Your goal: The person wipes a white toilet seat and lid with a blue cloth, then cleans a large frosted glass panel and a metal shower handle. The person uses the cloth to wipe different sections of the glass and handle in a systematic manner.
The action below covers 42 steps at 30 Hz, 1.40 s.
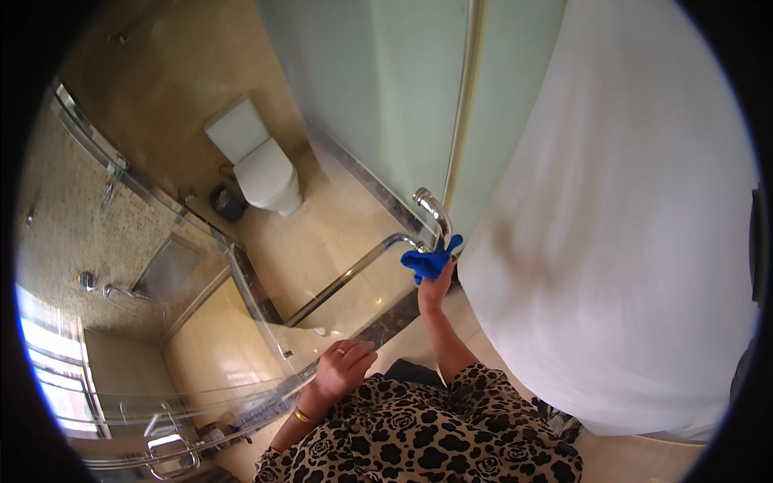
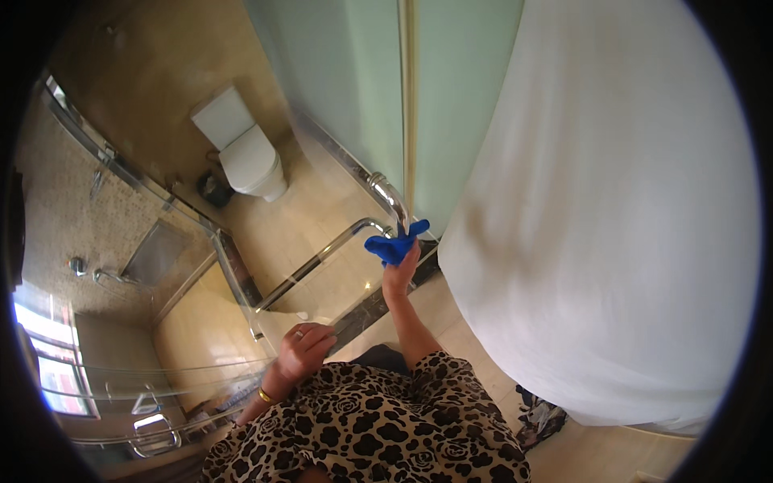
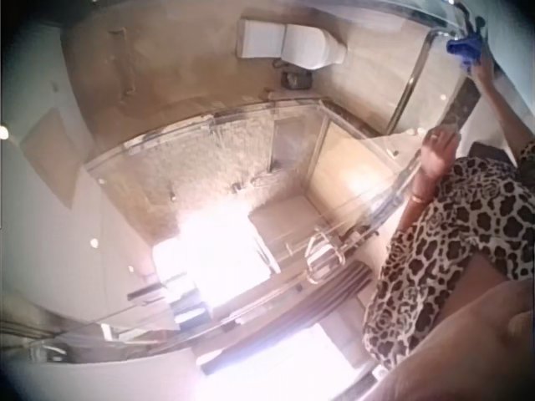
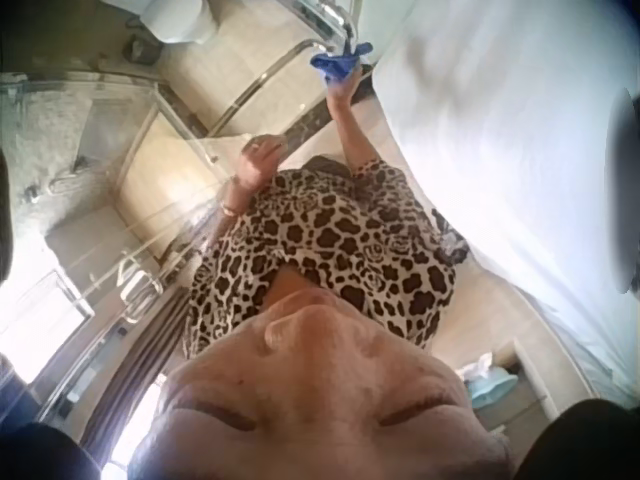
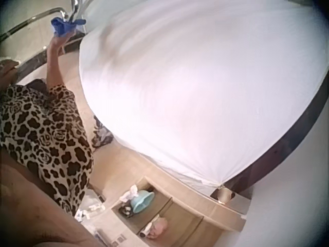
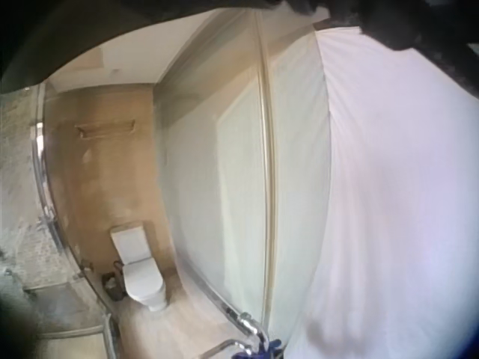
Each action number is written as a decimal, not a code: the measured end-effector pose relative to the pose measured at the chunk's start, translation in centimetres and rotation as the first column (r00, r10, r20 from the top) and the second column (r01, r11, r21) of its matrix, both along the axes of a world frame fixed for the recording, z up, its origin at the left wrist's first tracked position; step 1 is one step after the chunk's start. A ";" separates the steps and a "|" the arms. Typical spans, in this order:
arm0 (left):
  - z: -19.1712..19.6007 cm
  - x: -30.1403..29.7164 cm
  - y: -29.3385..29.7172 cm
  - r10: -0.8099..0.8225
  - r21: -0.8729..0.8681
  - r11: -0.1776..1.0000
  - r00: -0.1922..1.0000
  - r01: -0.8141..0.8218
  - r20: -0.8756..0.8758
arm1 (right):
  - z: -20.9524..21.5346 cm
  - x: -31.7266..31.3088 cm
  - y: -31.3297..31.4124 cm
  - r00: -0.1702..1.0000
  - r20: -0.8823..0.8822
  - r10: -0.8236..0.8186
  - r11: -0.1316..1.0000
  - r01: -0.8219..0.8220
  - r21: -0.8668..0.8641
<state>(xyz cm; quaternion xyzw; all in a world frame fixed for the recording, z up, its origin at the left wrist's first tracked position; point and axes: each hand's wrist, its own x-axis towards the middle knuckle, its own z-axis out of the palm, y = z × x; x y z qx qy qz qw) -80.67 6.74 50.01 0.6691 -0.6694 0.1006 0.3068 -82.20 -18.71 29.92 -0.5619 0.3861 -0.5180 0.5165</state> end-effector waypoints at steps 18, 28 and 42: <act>-0.4 -1.4 9.9 0.234 0.034 0.971 0.971 -0.236 0.049 | 8.6 1.9 4.6 0.959 0.146 0.243 0.922 -0.275 0.272; -0.8 -3.1 18.4 0.325 0.022 0.945 0.944 -0.326 0.058 | 22.3 1.3 18.3 0.898 -0.095 0.429 0.601 -0.362 -0.712; 0.0 -4.6 24.5 0.381 -0.128 0.921 0.917 -0.367 0.115 | 27.4 5.1 30.4 0.923 -0.292 0.249 0.070 -0.318 -0.946</act>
